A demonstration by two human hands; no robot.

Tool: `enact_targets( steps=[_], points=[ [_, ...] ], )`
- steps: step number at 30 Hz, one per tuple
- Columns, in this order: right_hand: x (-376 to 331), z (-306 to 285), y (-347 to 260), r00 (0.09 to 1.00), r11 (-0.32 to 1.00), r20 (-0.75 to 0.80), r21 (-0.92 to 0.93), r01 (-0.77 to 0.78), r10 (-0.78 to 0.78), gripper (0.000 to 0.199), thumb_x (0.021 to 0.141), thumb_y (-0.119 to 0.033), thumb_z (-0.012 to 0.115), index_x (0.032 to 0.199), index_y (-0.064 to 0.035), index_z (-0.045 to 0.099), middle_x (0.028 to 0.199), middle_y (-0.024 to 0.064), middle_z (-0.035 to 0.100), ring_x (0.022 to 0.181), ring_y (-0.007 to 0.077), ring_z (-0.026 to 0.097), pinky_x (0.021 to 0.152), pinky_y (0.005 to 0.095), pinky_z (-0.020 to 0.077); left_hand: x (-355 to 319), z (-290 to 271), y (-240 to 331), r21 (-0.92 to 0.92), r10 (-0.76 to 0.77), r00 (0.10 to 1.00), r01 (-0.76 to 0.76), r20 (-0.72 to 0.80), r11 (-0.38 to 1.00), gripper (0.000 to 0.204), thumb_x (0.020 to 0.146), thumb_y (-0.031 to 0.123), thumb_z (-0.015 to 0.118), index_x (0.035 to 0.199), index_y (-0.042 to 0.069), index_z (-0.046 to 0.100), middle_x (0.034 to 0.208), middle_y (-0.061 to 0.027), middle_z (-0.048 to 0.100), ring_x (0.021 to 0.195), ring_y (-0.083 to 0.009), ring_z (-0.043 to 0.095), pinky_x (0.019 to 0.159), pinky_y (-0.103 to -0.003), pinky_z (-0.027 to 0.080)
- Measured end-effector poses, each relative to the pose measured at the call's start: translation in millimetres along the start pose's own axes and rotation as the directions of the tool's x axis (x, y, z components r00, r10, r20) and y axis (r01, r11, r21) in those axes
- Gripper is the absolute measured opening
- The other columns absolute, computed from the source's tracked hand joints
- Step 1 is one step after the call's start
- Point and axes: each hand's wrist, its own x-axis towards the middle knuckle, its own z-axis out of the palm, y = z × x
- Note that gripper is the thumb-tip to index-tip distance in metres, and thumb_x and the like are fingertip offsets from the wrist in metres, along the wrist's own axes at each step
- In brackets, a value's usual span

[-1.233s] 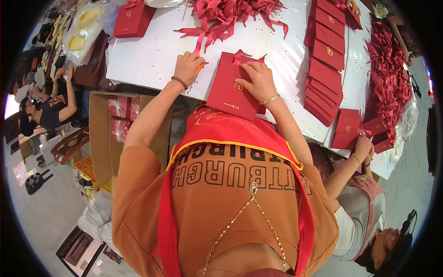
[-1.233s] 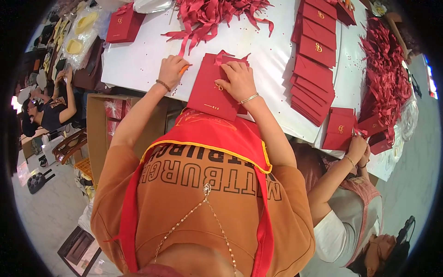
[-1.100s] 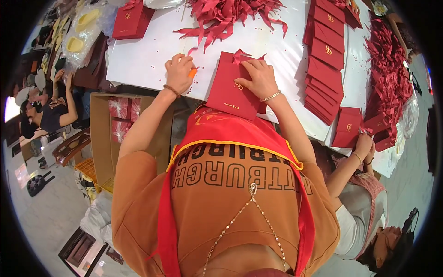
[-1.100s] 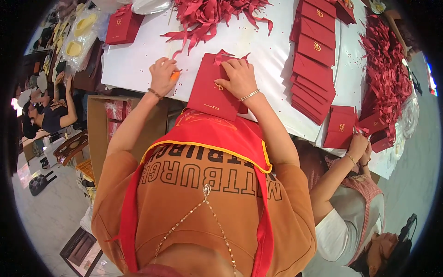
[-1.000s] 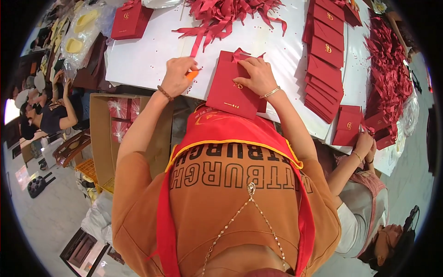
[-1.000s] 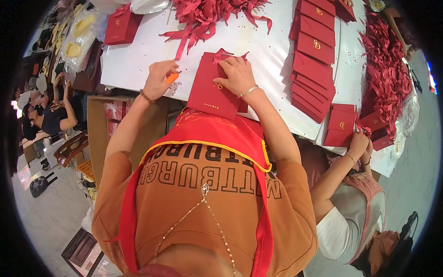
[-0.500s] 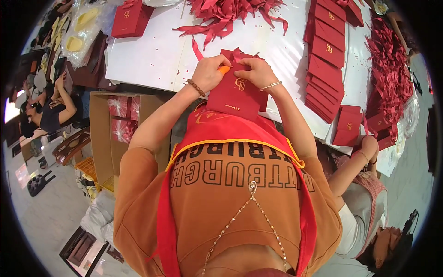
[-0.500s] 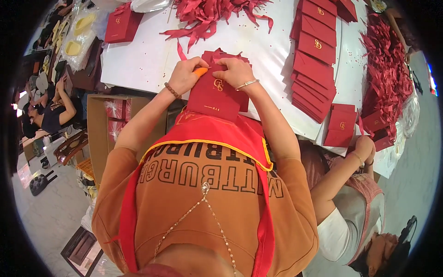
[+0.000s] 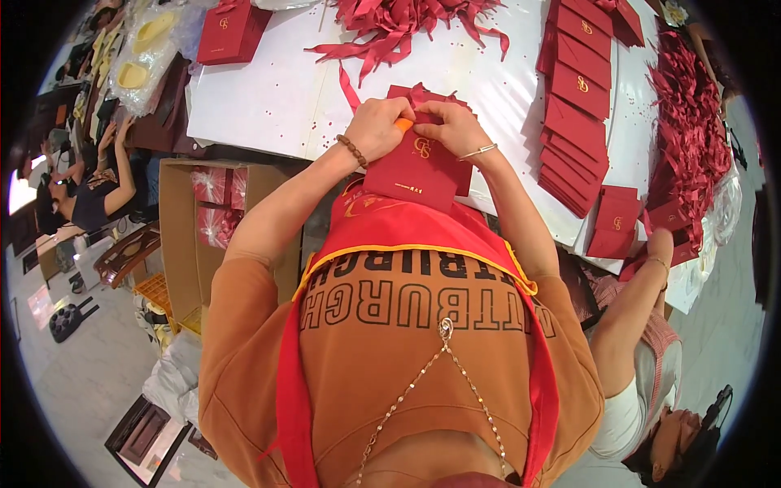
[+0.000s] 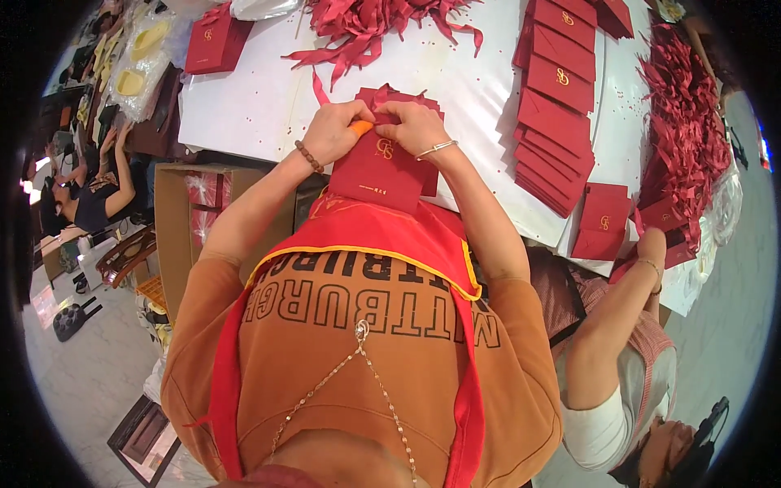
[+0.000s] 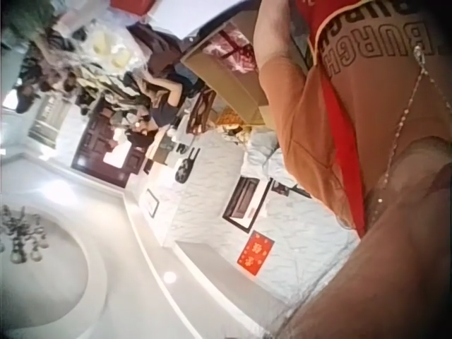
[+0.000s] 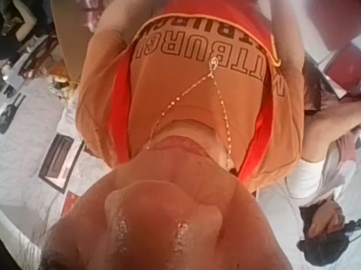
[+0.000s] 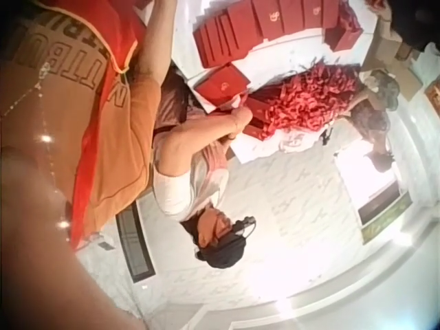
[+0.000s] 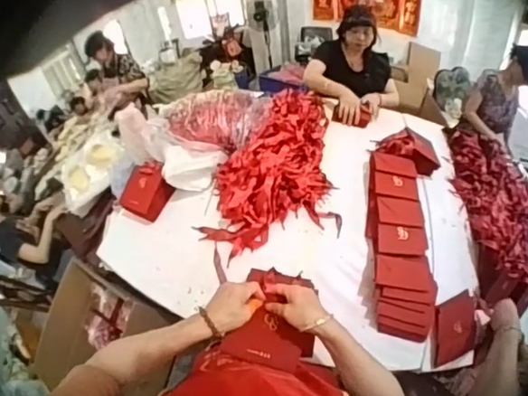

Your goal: Tying red ribbons onto red gift bags or envelopes for packaging.

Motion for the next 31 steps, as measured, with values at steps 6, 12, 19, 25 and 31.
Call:
enact_targets(
  steps=[6,12,19,25,31],
  points=[
    [-3,-3,-13,0.998,0.998,0.009,-0.015,-0.064,0.064,0.039,0.072,-0.023,0.062,0.107,-0.0090,0.058,0.097,0.0135,0.061,0.089,0.0279,0.058,0.078,0.0347,0.0439,-2,-4,-4,-0.033,-0.036,0.999,0.036,-0.002,0.999,0.011,0.073,0.006,0.057,0.082,0.001,0.061,0.073,-0.0128,0.062,0.066,-0.0222,0.060,0.059,-0.030,0.046],
    [-2,-3,-8,0.999,0.999,-0.016,-0.033,-0.036,0.036,0.038,0.072,-0.022,0.062,0.107,-0.0089,0.058,0.093,0.0126,0.063,0.086,0.0257,0.059,0.076,0.0333,0.0440,2,-6,-3,-0.052,-0.059,0.998,0.060,0.022,0.997,0.012,0.073,0.006,0.057,0.082,0.000,0.061,0.073,-0.0125,0.062,0.065,-0.0203,0.060,0.059,-0.029,0.045],
    [0,-1,-1,0.997,0.989,0.053,0.130,-0.066,0.059,0.039,0.071,-0.021,0.063,0.108,-0.0102,0.058,0.092,0.0118,0.063,0.086,0.0235,0.059,0.076,0.0309,0.0440,3,-12,-3,-0.029,-0.054,0.998,0.056,0.045,0.998,0.012,0.073,0.006,0.056,0.082,0.000,0.061,0.073,-0.0139,0.062,0.065,-0.0217,0.060,0.058,-0.028,0.045],
    [-2,0,-9,0.998,0.998,-0.021,-0.044,0.050,-0.051,0.038,0.072,-0.024,0.061,0.108,-0.0111,0.058,0.092,0.0120,0.063,0.085,0.0263,0.060,0.076,0.0351,0.0437,4,-4,2,0.317,0.091,0.995,-0.098,0.038,0.943,0.009,0.070,0.004,0.052,0.078,0.002,0.056,0.073,-0.0159,0.060,0.068,-0.0314,0.058,0.058,-0.038,0.046],
    [0,-2,-16,0.999,0.997,0.050,-0.078,0.010,-0.006,0.036,0.072,-0.024,0.060,0.106,-0.0129,0.059,0.094,0.0112,0.063,0.087,0.0257,0.059,0.077,0.0355,0.0437,1,2,18,0.492,0.153,0.984,-0.180,0.095,0.852,0.015,0.068,0.004,0.054,0.083,0.006,0.055,0.078,-0.0147,0.061,0.069,-0.0319,0.059,0.060,-0.040,0.047]
  ],
)
